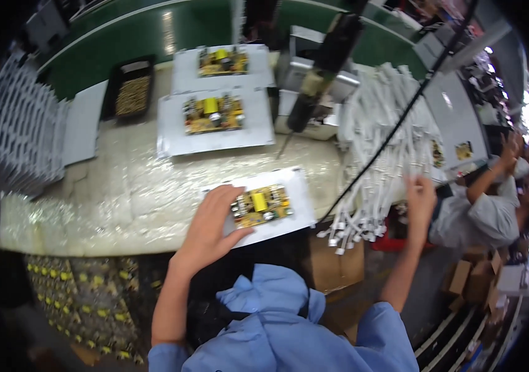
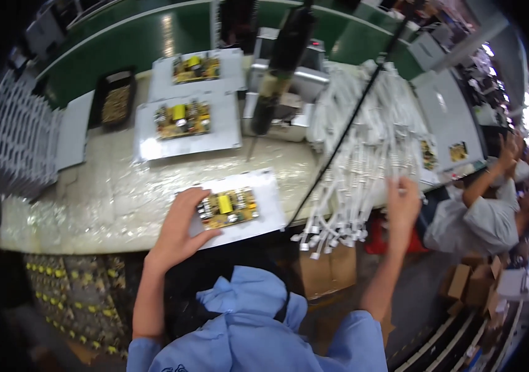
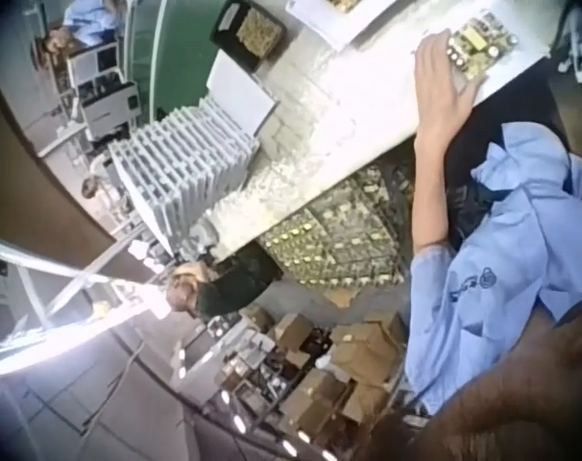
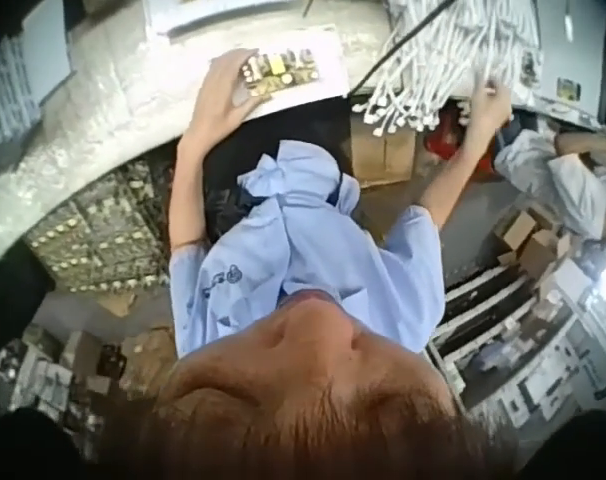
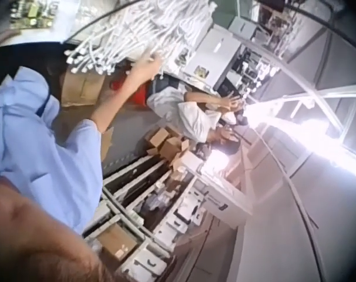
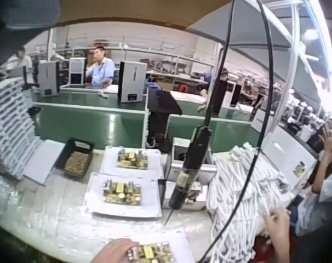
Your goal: Assembling electronic circuit boards by fastening screws and packaging them with power cords in a factory setting.
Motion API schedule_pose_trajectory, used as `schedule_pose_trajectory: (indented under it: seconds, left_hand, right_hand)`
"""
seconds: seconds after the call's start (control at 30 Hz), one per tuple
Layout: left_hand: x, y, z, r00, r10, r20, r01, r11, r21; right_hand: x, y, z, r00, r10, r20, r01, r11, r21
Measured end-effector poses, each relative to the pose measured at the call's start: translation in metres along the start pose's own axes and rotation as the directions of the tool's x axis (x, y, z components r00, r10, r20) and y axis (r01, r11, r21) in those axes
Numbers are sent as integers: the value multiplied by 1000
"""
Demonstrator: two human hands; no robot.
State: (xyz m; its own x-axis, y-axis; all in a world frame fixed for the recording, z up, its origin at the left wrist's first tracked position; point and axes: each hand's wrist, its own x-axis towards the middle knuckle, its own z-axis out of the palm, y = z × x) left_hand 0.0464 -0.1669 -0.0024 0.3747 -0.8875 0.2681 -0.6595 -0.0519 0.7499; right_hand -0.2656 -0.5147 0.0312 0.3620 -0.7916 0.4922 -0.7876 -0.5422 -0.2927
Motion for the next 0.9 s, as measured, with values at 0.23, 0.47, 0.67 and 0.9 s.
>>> schedule_pose_trajectory:
  seconds: [0.23, 0.47, 0.67, 0.9]
  left_hand:
    - [5, 8, -20, 991, -137, 0, 136, 984, -114]
    - [19, 17, -41, 958, -240, 159, 259, 960, -109]
    - [11, 12, -23, 984, -133, 119, 145, 985, -96]
    - [-4, 10, 2, 997, -16, 73, 16, 1000, -1]
  right_hand:
    - [-3, -73, -62, 814, 45, 580, -554, 364, 749]
    - [-20, -86, -60, 710, -232, 664, -694, -73, 716]
    - [-33, -118, -56, 696, -231, 680, -698, 4, 716]
    - [-56, -183, -36, 526, -519, 674, -777, 29, 628]
